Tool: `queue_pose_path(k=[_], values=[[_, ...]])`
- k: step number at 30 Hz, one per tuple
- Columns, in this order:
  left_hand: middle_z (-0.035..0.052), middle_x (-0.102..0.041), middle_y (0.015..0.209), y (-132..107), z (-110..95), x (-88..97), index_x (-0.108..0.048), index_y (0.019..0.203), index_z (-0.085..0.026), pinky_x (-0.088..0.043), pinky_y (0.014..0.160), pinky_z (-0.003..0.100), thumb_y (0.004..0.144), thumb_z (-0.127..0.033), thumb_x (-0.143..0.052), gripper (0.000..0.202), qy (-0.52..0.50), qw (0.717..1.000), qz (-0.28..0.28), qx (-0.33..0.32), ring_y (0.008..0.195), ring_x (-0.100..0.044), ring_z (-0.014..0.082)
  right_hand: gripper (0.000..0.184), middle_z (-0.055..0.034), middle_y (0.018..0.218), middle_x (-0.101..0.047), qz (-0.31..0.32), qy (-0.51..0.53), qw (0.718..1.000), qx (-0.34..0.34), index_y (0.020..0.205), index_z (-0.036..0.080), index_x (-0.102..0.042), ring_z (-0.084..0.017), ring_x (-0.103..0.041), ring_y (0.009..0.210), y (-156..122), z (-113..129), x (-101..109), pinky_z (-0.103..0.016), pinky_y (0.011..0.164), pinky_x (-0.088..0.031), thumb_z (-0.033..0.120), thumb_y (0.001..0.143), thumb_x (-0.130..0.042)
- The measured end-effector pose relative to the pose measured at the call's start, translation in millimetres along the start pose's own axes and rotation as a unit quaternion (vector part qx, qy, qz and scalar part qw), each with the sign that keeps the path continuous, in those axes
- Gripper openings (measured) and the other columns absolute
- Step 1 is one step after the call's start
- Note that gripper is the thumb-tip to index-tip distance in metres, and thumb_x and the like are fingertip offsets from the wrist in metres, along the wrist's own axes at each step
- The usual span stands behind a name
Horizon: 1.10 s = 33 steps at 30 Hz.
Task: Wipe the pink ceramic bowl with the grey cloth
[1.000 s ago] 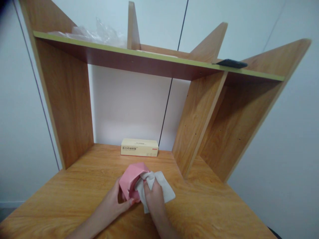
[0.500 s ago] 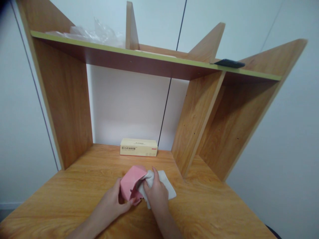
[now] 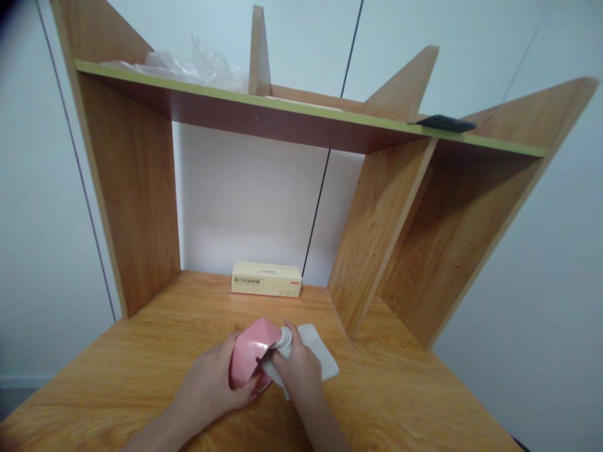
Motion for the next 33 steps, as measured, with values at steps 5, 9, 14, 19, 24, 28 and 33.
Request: queue_pose_path(k=[5,9,14,19,24,28,33], values=[[0.0070,-0.066,0.085,-1,-4,3.3,-0.044,0.105,-0.018,-0.044,0.066,0.031,0.068,-0.041,-0.055,0.045,0.008,1.000,-0.013,-0.020,0.075,-0.063,0.0244,0.055,-0.0052,0.085,-0.067,-0.079,-0.023,0.994,0.078,0.125,0.020,-0.041,-0.022,-0.062,0.077,-6,9,12,-0.027,0.064,-0.042,0.030,0.071,-0.052],[0.0078,-0.065,0.086,-1,-3,0.7,-0.045,0.104,-0.018,-0.044,0.065,0.031,0.067,-0.041,-0.056,0.045,0.001,1.000,-0.007,-0.011,0.076,-0.062,0.0246,0.062,-0.0062,0.089,-0.066,-0.057,-0.013,0.996,0.065,0.130,0.019,-0.032,-0.023,-0.062,0.078,-6,9,8,-0.026,0.062,-0.042,0.031,0.072,-0.051],[0.0066,-0.065,0.089,-1,-2,1.6,-0.044,0.105,-0.019,-0.045,0.068,0.030,0.066,-0.033,-0.056,0.043,-0.026,1.000,-0.004,-0.003,0.079,-0.062,0.0235,0.060,-0.0061,0.086,-0.067,0.028,0.015,0.999,0.004,0.131,0.018,-0.029,-0.023,-0.062,0.080,-3,5,-7,-0.026,0.063,-0.041,0.031,0.076,-0.047],[0.0073,-0.064,0.094,0,-3,3.9,-0.044,0.107,-0.019,-0.045,0.072,0.031,0.065,-0.034,-0.056,0.045,-0.032,0.999,0.008,-0.009,0.083,-0.062,0.0241,0.070,-0.0070,0.095,-0.064,-0.032,0.046,0.998,0.043,0.134,0.018,-0.023,-0.024,-0.060,0.086,-8,11,6,-0.027,0.067,-0.041,0.025,0.071,-0.052],[0.0091,-0.060,0.107,-1,-1,0.4,-0.039,0.121,-0.018,-0.044,0.080,0.032,0.063,-0.037,-0.058,0.064,-0.043,0.999,0.029,0.000,0.092,-0.058,0.0251,0.068,-0.0035,0.089,-0.065,0.000,0.110,0.994,0.023,0.133,0.021,-0.026,-0.021,-0.061,0.081,-7,5,1,-0.024,0.065,-0.041,0.023,0.070,-0.052],[0.0125,-0.056,0.113,0,9,-1.7,-0.034,0.129,-0.016,-0.039,0.086,0.040,0.066,-0.044,-0.057,0.073,-0.048,0.999,-0.002,-0.002,0.099,-0.054,0.0287,0.059,-0.0045,0.090,-0.066,0.011,0.159,0.987,0.020,0.131,0.020,-0.032,-0.021,-0.061,0.084,-3,1,-6,-0.026,0.071,-0.042,0.025,0.074,-0.047],[0.0142,-0.047,0.124,1,24,-11.1,-0.025,0.134,-0.015,-0.035,0.091,0.043,0.068,-0.050,-0.058,0.081,-0.134,0.990,-0.006,0.032,0.110,-0.046,0.0297,0.051,-0.0060,0.098,-0.065,-0.029,0.274,0.961,0.014,0.126,0.019,-0.040,-0.021,-0.058,0.095,1,-4,-6,-0.028,0.080,-0.042,0.030,0.076,-0.044]])
Point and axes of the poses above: each hand's wrist, its own y-axis towards the middle knuckle, its own x-axis out of the back of the hand, z = x × y, the point moved 5 cm from there along y, towards the middle knuckle
